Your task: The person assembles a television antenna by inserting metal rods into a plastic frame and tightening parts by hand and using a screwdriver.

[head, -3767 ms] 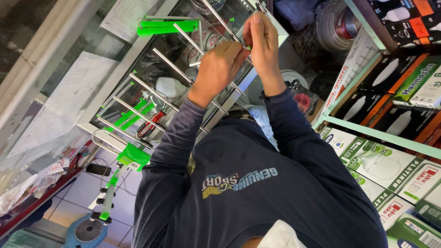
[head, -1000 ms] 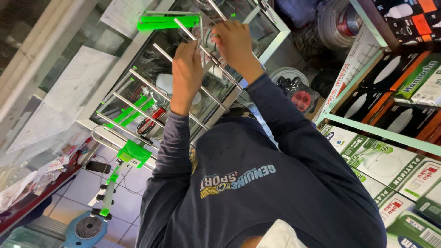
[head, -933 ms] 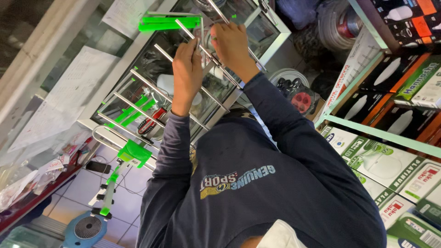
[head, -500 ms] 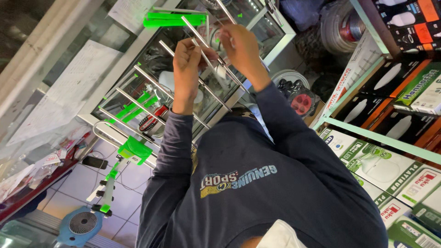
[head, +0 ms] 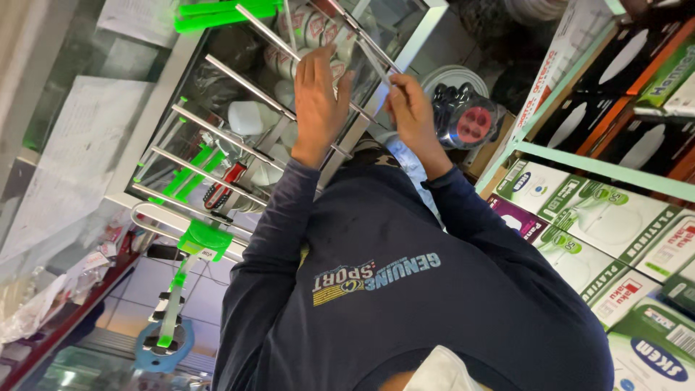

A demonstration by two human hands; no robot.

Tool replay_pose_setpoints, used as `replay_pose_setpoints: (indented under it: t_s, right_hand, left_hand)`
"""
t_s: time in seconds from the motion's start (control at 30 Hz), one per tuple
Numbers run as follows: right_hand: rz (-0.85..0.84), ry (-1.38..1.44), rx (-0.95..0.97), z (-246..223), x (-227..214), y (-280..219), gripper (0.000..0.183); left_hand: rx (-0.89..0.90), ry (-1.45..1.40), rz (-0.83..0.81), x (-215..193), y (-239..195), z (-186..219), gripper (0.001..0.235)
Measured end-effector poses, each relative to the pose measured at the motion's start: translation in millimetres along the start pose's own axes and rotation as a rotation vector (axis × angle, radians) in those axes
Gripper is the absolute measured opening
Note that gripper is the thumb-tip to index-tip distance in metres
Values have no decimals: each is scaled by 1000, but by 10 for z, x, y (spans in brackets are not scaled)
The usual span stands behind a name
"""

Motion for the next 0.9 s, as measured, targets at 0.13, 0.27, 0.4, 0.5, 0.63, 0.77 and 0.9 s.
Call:
replay_pose_setpoints:
  t_s: [0.13, 0.27, 0.4, 0.5, 0.63, 0.77, 0.9]
  right_hand:
    - [60, 67, -23, -61, -64, -2, 22]
    - [87, -200, -213, -522, 158, 158, 19]
    - [173, -548, -559, -1095, 318, 396, 17]
    - [194, -671, -678, -1353, 399, 427, 17]
    - [-13, -351, -465, -1316, 776, 420, 15]
    - [-186, -223, -434, -1379, 1203, 161, 24]
    - [-169, -238, -351, -1200, 1116, 247, 17]
  left_hand:
    - [28, 156, -39, 114, -10, 47, 33]
    - [-7, 221, -6, 90, -39, 31, 25]
    - [-68, 276, 50, -220, -107, -80, 27]
    - [-116, 322, 119, -464, -139, -201, 18]
    - [-330, -244, 117, -428, -208, -502, 21]
    - [-483, -508, 160, -268, -325, -672, 19]
    - [-443, -383, 185, -523, -344, -795, 25]
Point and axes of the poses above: each hand's wrist, its own y-axis towards the middle knuckle, its own x-axis out of the palm, z = x × y, the point moved 10 cm from there along y, towards the middle knuckle, and after that the axes turned 2 degrees about x, right-handed, at the moved point
